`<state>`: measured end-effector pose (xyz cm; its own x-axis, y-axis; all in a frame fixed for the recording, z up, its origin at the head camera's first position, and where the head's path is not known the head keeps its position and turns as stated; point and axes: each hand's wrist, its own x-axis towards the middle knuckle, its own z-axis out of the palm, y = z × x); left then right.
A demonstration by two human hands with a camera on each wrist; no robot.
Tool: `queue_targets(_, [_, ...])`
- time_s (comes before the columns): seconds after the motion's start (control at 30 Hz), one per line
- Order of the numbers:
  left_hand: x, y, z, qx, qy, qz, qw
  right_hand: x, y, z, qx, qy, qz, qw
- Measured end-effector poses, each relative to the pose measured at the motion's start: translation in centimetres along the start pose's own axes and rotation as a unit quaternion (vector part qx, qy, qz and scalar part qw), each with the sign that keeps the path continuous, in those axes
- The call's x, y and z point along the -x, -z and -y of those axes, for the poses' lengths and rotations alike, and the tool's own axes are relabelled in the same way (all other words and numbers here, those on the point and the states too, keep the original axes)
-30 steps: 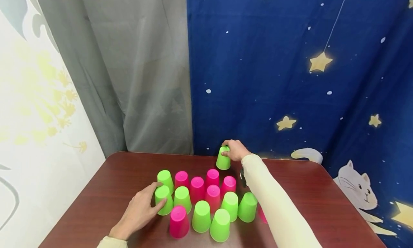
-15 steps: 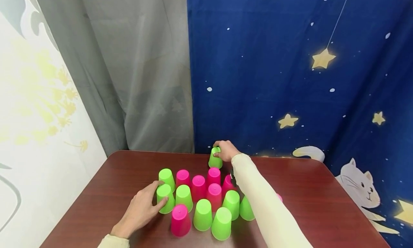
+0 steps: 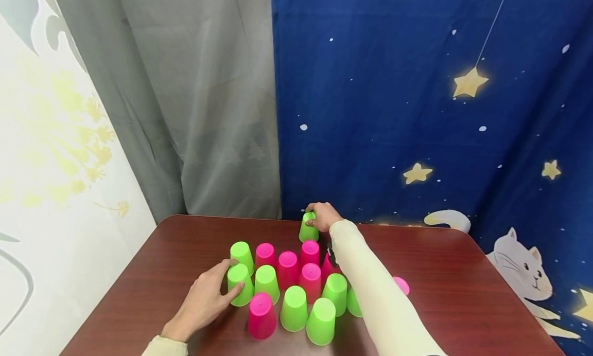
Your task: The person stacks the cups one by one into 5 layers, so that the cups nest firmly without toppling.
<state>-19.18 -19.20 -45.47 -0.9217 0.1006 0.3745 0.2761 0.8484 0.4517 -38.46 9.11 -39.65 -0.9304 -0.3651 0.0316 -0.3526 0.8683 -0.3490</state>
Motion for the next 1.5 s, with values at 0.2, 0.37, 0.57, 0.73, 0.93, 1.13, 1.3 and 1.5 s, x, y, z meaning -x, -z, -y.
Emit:
queue_targets(0.2, [0.1,0.0,0.1,0.002,0.008,0.009,0.9999,-0.5,0.5,-1.0,-0.046,-0.021,0.022,0.9985])
queue_targets(0.37, [0.0,-0.1,0.1,0.003,0.015,0.011,0.9998,-0.6,1.0,-1.8,-0.072,-0.029,0.020,0.9968])
queue_targets(0.57, [0.1,-0.1,0.1,0.010,0.018,0.008,0.9998,-0.5,1.0,-1.7,-0.093,-0.028,0.010,0.9952])
queue_targets(0.73, [0.1,-0.1,0.3,0.028,0.023,0.018,0.9992,-0.3,1.1,-1.9,-0.116,-0.042,0.024,0.9921])
queue_targets(0.93, [-0.1,0.3,0.9,0.067,0.034,0.024,0.9969,0.1,2.2,-2.5,-0.147,-0.042,0.039,0.9874])
queue_targets(1.13, [0.4,0.9,1.6,0.099,0.040,0.021,0.9941,1.3,4.5,-3.9,-0.201,-0.044,0.076,0.9756])
queue_targets(1.3, [0.1,2.0,2.8,0.121,0.050,0.027,0.9910,3.4,6.7,-5.2,-0.198,-0.032,0.109,0.9735])
queue_targets(1.5, [-1.0,3.2,5.0,0.113,0.049,0.018,0.9922,6.0,8.4,-6.2,-0.191,0.010,0.121,0.9742])
